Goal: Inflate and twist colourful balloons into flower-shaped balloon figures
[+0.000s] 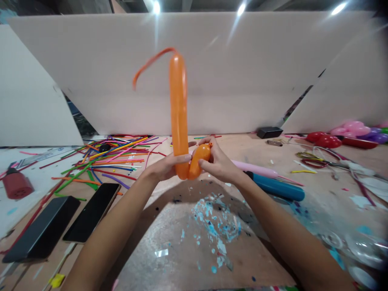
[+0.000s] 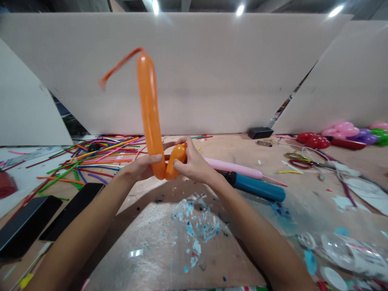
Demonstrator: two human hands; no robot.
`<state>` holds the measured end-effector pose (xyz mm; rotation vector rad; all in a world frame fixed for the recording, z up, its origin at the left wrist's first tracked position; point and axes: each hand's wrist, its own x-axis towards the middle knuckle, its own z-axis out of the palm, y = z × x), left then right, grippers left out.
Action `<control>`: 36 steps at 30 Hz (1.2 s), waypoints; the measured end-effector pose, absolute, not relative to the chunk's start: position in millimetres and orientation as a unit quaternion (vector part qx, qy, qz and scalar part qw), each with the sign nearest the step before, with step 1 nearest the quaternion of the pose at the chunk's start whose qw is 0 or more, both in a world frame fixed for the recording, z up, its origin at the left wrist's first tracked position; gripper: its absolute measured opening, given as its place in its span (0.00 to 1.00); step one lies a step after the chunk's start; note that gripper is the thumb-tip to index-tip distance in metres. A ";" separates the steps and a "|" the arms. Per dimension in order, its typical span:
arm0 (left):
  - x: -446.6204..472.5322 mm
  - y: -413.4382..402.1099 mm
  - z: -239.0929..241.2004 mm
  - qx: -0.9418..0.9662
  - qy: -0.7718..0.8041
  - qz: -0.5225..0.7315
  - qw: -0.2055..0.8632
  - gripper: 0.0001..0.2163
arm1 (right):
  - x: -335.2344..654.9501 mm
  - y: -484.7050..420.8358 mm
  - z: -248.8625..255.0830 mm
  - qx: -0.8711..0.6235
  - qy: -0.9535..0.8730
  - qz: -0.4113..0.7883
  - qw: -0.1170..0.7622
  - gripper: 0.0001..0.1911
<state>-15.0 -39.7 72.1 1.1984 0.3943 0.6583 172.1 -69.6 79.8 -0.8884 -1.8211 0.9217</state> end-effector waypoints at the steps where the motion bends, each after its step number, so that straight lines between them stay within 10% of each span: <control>1: -14.5 -39.4 71.7 0.549 0.176 0.312 0.755 0.35 | 172.4 -71.2 81.0 -0.360 -0.750 0.359 0.423 0.21; 8: -6.2 -38.6 66.2 0.584 0.201 0.341 0.708 0.20 | 173.5 -71.7 83.1 -0.354 -0.815 0.248 0.385 0.18; 30: -39.3 -11.3 44.8 0.534 0.282 0.116 0.789 0.20 | 165.9 -58.3 61.5 -0.392 -0.847 0.202 0.296 0.20; 36: -28.1 -1.8 35.8 0.489 0.300 0.307 0.760 0.17 | 178.7 -51.6 60.3 -0.441 -0.830 0.156 0.302 0.17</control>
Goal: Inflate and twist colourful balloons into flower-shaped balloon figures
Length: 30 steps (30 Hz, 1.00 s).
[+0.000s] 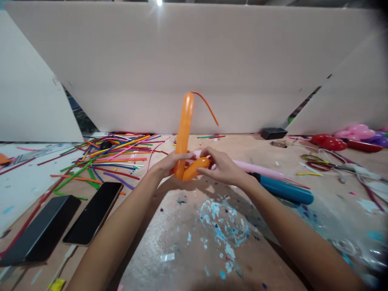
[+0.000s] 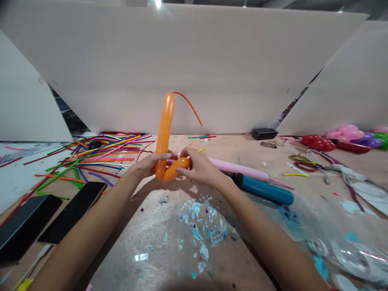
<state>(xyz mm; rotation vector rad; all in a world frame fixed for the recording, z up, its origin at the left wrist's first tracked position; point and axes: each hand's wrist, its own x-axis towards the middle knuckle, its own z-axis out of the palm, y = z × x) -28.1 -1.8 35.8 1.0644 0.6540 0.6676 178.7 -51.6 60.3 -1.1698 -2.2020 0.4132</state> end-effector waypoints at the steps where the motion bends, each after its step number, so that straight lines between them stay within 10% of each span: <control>1: -26.5 -1.1 36.8 0.459 0.303 0.365 0.751 0.15 | 183.0 -50.0 61.1 -0.458 -0.821 0.154 0.304 0.17; 6: -28.8 -4.3 55.8 0.309 0.190 0.619 0.697 0.12 | 195.8 -45.1 64.1 -0.451 -0.776 0.365 0.247 0.18; 14: -35.3 -17.4 85.7 0.283 0.099 0.696 0.652 0.10 | 168.8 -49.1 49.1 -0.298 -0.554 0.739 0.241 0.26; 30: 9.6 -50.1 76.1 0.290 0.130 0.648 0.692 0.13 | 156.2 -52.4 41.8 -0.221 -0.458 0.839 0.192 0.22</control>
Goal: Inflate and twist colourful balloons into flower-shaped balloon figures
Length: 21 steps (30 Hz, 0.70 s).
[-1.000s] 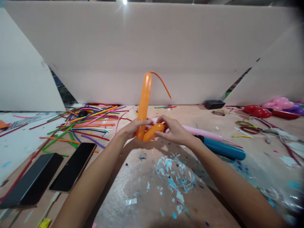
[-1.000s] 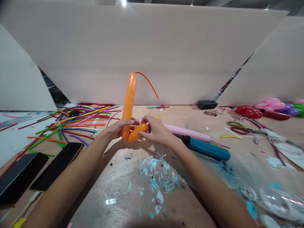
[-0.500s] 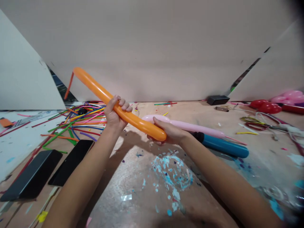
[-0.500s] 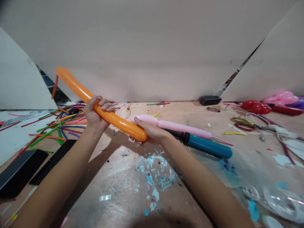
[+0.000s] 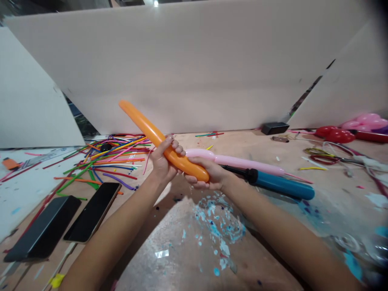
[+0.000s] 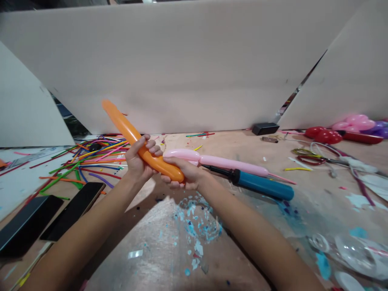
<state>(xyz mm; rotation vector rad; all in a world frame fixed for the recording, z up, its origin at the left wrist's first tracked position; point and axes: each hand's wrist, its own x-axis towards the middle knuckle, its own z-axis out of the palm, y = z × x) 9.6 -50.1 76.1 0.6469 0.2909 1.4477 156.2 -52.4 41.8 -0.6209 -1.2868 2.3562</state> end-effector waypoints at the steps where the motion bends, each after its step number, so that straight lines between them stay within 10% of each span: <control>1: 9.8 -50.7 76.6 0.295 0.136 0.651 0.686 0.13 | 153.9 -53.7 42.0 -0.229 -0.460 0.835 0.197 0.21; 21: 19.6 -42.6 69.5 0.212 0.250 0.726 0.605 0.11 | 132.2 -83.2 48.6 -0.507 -0.817 -0.130 0.243 0.20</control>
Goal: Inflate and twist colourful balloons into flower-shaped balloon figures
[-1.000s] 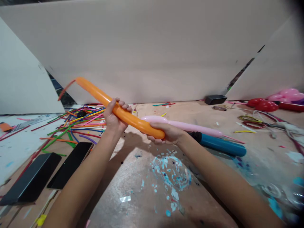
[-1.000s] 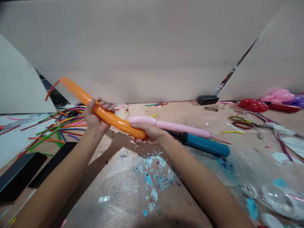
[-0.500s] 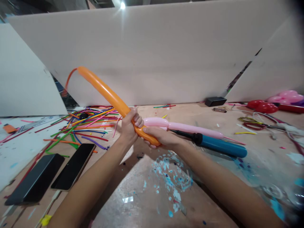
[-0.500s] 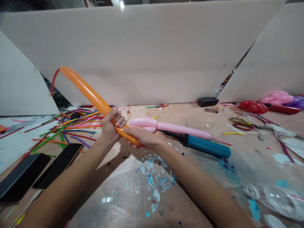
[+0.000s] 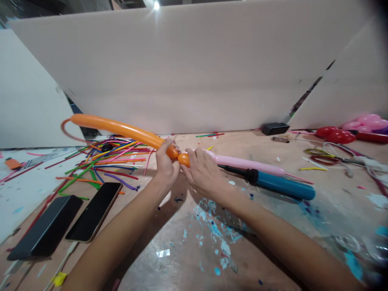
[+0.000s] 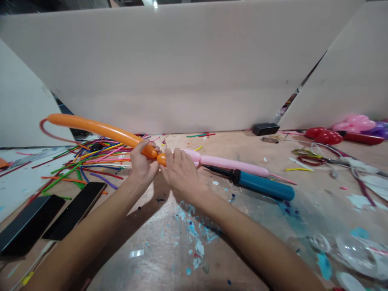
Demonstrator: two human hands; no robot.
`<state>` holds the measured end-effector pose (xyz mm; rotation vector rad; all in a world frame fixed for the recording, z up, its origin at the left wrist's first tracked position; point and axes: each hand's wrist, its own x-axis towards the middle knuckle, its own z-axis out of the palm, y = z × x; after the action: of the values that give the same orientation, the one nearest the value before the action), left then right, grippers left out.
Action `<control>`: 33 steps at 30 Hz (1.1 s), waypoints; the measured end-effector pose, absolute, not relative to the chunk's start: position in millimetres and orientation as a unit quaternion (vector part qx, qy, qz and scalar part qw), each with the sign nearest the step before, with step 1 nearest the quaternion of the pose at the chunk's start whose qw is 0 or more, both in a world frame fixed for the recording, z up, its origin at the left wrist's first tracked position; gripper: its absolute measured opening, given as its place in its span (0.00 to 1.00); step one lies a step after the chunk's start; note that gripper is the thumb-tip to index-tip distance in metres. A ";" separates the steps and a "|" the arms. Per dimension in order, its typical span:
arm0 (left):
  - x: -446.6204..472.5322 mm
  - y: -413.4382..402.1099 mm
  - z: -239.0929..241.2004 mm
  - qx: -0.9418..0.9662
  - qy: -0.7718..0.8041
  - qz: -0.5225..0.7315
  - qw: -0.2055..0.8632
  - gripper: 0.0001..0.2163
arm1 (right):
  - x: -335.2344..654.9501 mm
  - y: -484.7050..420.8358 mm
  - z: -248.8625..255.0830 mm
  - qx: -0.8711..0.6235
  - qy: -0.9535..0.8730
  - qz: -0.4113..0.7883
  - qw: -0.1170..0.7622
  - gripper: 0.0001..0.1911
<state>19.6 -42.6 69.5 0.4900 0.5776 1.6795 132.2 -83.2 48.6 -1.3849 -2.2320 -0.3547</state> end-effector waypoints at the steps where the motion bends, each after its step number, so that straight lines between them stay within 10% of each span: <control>1: 19.2 -41.6 69.9 0.218 0.238 0.724 0.610 0.09 | 136.0 -78.4 46.9 -0.499 -0.816 -0.128 0.263 0.21; 17: -2.1 -29.5 60.0 0.500 0.305 0.545 0.600 0.15 | 178.6 -43.4 62.1 -0.331 -0.648 0.476 0.494 0.27; 33: -7.6 -30.2 59.3 0.400 0.177 0.458 0.774 0.27 | 164.5 -44.5 42.7 -0.336 -0.724 0.399 0.451 0.19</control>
<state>-7.6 -30.2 59.3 0.8655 0.3825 0.9919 164.5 -44.5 42.7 -0.8305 -1.7889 0.9866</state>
